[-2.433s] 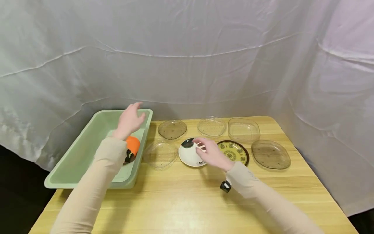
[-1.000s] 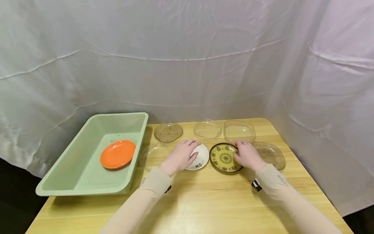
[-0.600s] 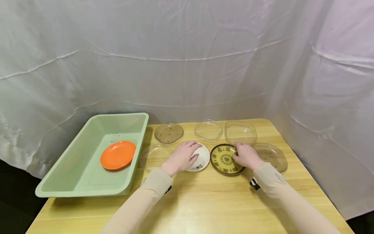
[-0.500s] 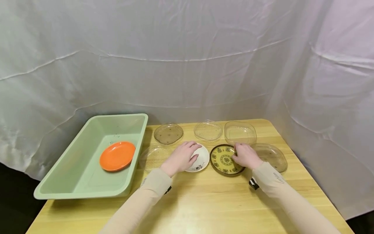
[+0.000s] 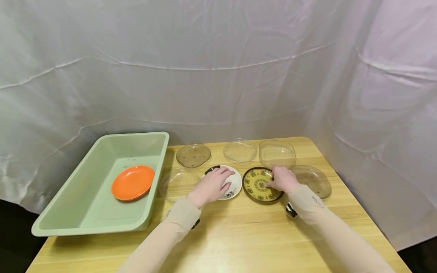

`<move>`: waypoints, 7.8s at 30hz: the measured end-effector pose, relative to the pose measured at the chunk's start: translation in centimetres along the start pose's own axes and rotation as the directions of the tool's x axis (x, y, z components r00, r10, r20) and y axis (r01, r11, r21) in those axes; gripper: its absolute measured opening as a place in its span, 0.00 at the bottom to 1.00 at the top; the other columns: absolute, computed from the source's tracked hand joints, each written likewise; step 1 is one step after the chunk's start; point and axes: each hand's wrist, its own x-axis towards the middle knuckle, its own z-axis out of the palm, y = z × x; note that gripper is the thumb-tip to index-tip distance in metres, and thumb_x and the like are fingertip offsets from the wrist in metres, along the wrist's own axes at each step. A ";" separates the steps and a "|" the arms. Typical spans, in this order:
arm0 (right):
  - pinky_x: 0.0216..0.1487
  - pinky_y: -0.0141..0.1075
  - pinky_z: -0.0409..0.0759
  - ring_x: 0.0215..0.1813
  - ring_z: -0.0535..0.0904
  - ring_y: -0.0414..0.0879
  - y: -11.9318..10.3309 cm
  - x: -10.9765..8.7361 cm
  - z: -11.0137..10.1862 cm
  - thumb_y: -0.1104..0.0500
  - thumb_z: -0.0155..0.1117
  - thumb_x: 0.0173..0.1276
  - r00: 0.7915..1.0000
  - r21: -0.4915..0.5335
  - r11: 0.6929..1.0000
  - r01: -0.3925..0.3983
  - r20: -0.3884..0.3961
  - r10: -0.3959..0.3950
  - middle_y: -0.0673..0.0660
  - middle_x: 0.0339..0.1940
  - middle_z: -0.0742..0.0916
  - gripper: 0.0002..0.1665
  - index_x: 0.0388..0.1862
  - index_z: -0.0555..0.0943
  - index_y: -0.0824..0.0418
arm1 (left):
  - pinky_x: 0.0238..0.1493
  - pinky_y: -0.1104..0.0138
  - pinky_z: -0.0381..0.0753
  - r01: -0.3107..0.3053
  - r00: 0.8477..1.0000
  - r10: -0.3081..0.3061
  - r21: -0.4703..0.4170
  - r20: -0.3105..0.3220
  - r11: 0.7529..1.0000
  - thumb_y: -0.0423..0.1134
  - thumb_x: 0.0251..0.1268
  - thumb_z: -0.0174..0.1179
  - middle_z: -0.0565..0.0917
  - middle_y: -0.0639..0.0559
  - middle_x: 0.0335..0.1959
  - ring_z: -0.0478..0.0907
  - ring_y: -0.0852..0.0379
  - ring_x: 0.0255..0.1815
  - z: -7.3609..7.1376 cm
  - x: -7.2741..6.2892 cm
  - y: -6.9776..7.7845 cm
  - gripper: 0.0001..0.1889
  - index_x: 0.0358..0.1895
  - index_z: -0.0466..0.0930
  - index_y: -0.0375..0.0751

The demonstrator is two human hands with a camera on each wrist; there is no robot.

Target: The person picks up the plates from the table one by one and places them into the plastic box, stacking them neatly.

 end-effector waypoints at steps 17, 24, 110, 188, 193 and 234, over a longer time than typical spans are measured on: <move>0.37 0.46 0.83 0.35 0.80 0.55 0.9 -0.2 0.5 0.44 0.81 0.52 0.997 0.097 0.993 -0.072 -0.017 0.074 0.61 0.35 0.82 0.37 0.45 0.72 0.67 | 0.75 0.51 0.71 -0.006 1.000 0.006 -0.033 -0.002 0.999 0.42 0.76 0.55 0.78 0.47 0.67 0.75 0.47 0.69 0.8 0.3 0.1 0.23 0.71 0.71 0.44; 0.46 0.56 0.85 0.40 0.84 0.61 0.7 -0.7 0.7 0.43 0.80 0.53 0.998 0.058 0.997 -0.052 -0.017 0.053 0.64 0.38 0.86 0.39 0.49 0.75 0.70 | 0.77 0.51 0.69 -0.030 1.000 0.030 -0.028 0.007 0.999 0.42 0.76 0.54 0.77 0.46 0.67 0.74 0.48 0.70 1.2 0.6 0.4 0.24 0.71 0.70 0.41; 0.47 0.31 0.87 0.42 0.86 0.38 -0.9 -4.9 0.2 0.57 0.47 0.81 0.985 0.965 0.226 -0.136 0.156 -0.075 0.48 0.39 0.87 0.28 0.69 0.61 0.77 | 0.60 0.53 0.84 0.126 0.967 -0.226 -0.547 -0.120 0.827 0.37 0.77 0.50 0.82 0.37 0.59 0.84 0.43 0.55 -0.3 -0.3 0.9 0.21 0.69 0.72 0.37; 0.33 0.31 0.85 0.29 0.83 0.37 -9.2 -2.9 0.8 0.44 0.37 0.82 0.987 0.958 0.260 -0.123 0.146 -0.071 0.45 0.27 0.85 0.28 0.55 0.73 0.65 | 0.54 0.62 0.82 0.321 0.813 -0.578 -0.882 0.071 0.344 0.40 0.82 0.44 0.83 0.40 0.51 0.81 0.56 0.43 -1.6 -0.4 -0.7 0.18 0.66 0.74 0.38; 0.33 0.32 0.86 0.27 0.84 0.38 -9.4 -3.0 0.3 0.42 0.33 0.83 0.992 0.962 0.253 -0.100 0.117 -0.052 0.45 0.26 0.85 0.30 0.56 0.73 0.63 | 0.51 0.64 0.83 0.306 0.808 -0.589 -0.871 0.023 0.385 0.38 0.82 0.45 0.83 0.38 0.50 0.81 0.56 0.41 -3.1 -0.2 -0.6 0.18 0.65 0.74 0.35; 0.43 0.33 0.86 0.40 0.87 0.47 -20.4 -3.5 -0.2 0.64 0.53 0.70 0.860 0.594 0.625 0.507 -0.399 -0.318 0.58 0.39 0.90 0.14 0.51 0.80 0.63 | 0.36 0.79 0.78 0.375 0.622 -0.778 -0.837 -0.092 0.399 0.43 0.83 0.40 0.77 0.50 0.44 0.74 0.71 0.31 -14.4 -7.1 -11.4 0.23 0.72 0.67 0.36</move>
